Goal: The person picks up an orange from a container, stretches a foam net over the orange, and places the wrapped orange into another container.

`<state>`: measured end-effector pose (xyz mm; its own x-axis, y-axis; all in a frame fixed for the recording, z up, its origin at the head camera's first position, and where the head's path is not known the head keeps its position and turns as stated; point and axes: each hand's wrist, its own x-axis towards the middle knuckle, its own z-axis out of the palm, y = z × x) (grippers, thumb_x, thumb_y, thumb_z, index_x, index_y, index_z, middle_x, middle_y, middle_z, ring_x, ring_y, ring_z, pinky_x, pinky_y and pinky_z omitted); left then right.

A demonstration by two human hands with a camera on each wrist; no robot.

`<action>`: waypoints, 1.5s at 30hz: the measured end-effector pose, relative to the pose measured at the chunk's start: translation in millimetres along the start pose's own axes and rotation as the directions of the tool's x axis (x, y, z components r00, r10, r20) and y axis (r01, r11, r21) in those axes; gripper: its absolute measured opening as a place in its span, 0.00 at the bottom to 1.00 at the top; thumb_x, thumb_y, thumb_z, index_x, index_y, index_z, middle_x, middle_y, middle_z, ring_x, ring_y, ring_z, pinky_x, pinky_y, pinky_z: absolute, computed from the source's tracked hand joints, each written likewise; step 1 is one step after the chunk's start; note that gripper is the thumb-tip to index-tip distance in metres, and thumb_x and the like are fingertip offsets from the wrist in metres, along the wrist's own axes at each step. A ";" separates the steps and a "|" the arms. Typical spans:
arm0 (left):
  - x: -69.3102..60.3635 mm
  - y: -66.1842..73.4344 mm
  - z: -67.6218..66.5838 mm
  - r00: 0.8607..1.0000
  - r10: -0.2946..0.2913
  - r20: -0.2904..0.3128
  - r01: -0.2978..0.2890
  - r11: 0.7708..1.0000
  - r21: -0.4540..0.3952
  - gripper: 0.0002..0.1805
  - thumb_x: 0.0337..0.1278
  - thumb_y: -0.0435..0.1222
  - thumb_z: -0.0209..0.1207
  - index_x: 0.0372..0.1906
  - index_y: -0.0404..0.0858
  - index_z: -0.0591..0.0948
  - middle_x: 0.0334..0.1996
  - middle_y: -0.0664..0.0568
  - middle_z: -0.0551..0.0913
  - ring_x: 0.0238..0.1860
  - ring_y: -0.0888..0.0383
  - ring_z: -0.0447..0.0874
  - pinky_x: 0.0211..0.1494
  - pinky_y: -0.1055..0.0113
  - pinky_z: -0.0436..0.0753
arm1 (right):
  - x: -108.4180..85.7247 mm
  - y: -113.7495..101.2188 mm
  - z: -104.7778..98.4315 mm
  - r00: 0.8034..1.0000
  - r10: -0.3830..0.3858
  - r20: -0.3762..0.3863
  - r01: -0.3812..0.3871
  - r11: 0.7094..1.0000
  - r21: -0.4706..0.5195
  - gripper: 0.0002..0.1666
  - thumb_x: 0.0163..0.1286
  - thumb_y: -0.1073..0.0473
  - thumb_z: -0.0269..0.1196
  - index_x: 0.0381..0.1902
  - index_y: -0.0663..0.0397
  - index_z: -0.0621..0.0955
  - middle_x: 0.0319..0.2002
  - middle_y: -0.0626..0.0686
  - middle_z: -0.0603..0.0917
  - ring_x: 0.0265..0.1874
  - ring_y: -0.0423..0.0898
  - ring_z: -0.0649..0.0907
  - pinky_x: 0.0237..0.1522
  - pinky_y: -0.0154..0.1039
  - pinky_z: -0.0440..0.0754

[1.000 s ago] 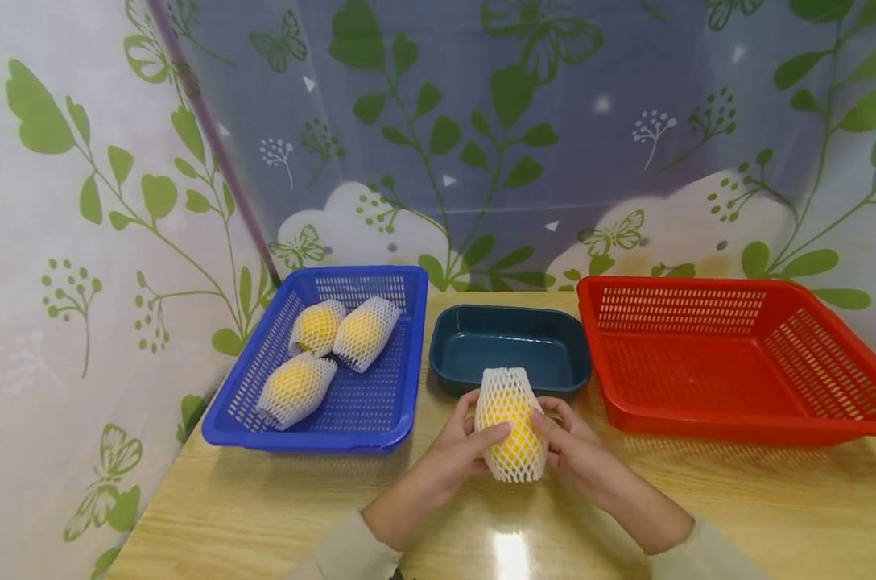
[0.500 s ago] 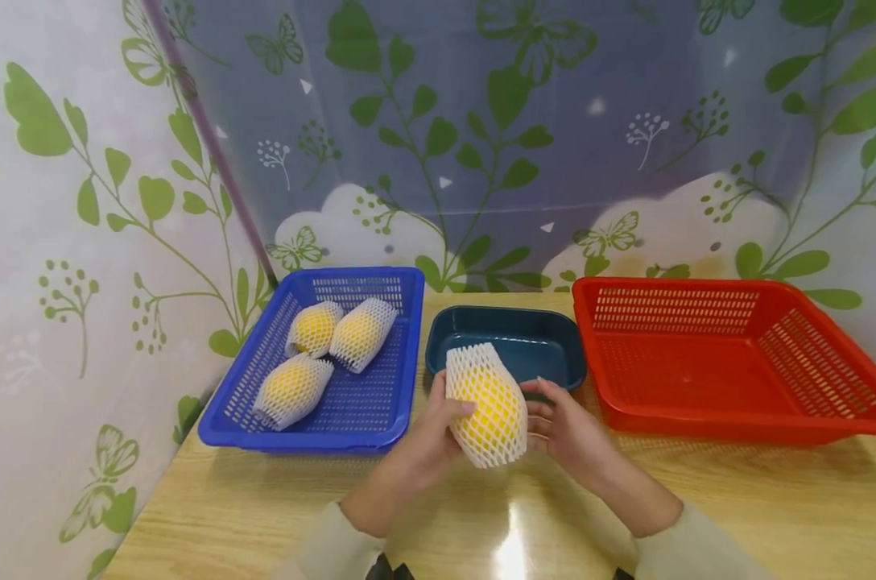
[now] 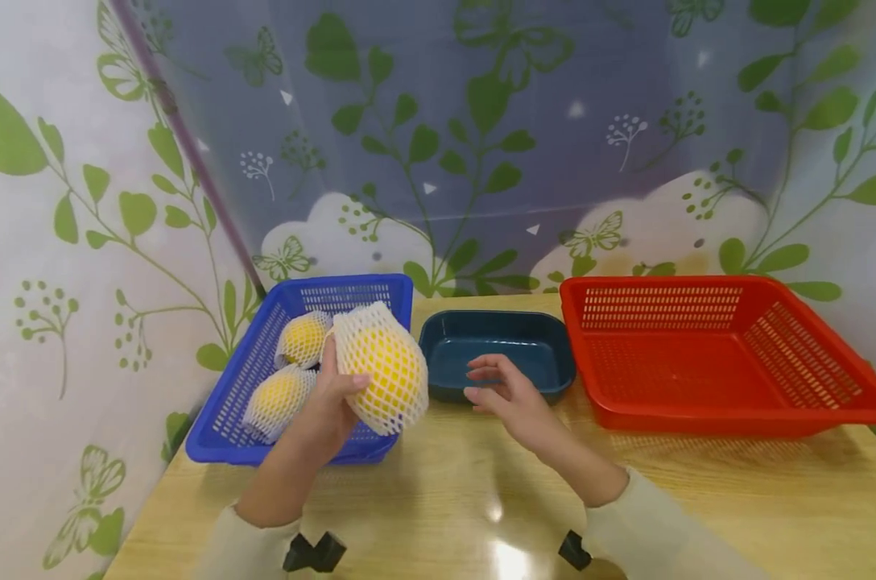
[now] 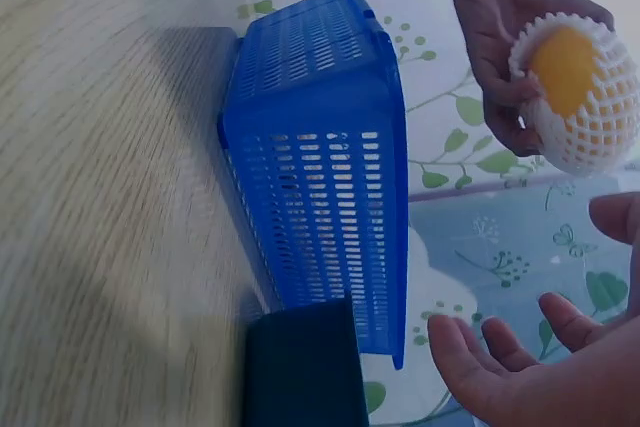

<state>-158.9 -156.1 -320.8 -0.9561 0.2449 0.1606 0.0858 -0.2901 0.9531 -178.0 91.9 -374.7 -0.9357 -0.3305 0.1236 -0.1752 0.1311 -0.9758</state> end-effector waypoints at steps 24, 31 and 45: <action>23.6 12.1 -93.4 0.974 -0.141 -0.178 0.225 0.718 0.658 0.48 0.56 0.38 0.60 0.73 0.38 0.42 0.62 0.32 0.59 0.56 0.42 0.68 0.55 0.55 0.74 | 29.5 -1.2 78.6 0.971 -0.118 0.209 0.212 0.832 -0.513 0.57 0.60 0.31 0.64 0.77 0.50 0.53 0.77 0.54 0.46 0.72 0.60 0.59 0.63 0.59 0.68; 31.6 -6.5 -102.2 0.968 -0.175 -0.182 0.249 0.536 0.807 0.49 0.54 0.44 0.63 0.72 0.35 0.46 0.60 0.29 0.65 0.57 0.38 0.69 0.60 0.45 0.71 | 36.2 8.7 85.9 0.971 -0.114 0.208 0.220 0.763 -0.608 0.60 0.60 0.27 0.61 0.76 0.56 0.53 0.78 0.54 0.44 0.75 0.55 0.49 0.69 0.57 0.60; 32.4 -30.2 -103.9 0.978 -0.160 -0.133 0.183 0.357 0.916 0.49 0.48 0.45 0.65 0.69 0.25 0.54 0.61 0.22 0.66 0.61 0.30 0.68 0.60 0.40 0.71 | 36.8 11.7 94.9 0.960 -0.152 0.233 0.275 0.651 -0.707 0.60 0.62 0.24 0.55 0.74 0.63 0.56 0.77 0.59 0.48 0.75 0.56 0.48 0.70 0.54 0.60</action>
<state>-221.6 -235.5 -371.1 -0.9861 0.1635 -0.0297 0.1125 0.7888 0.6043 -185.4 -7.5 -398.7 -0.8006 -0.5554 0.2248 -0.5879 0.6558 -0.4736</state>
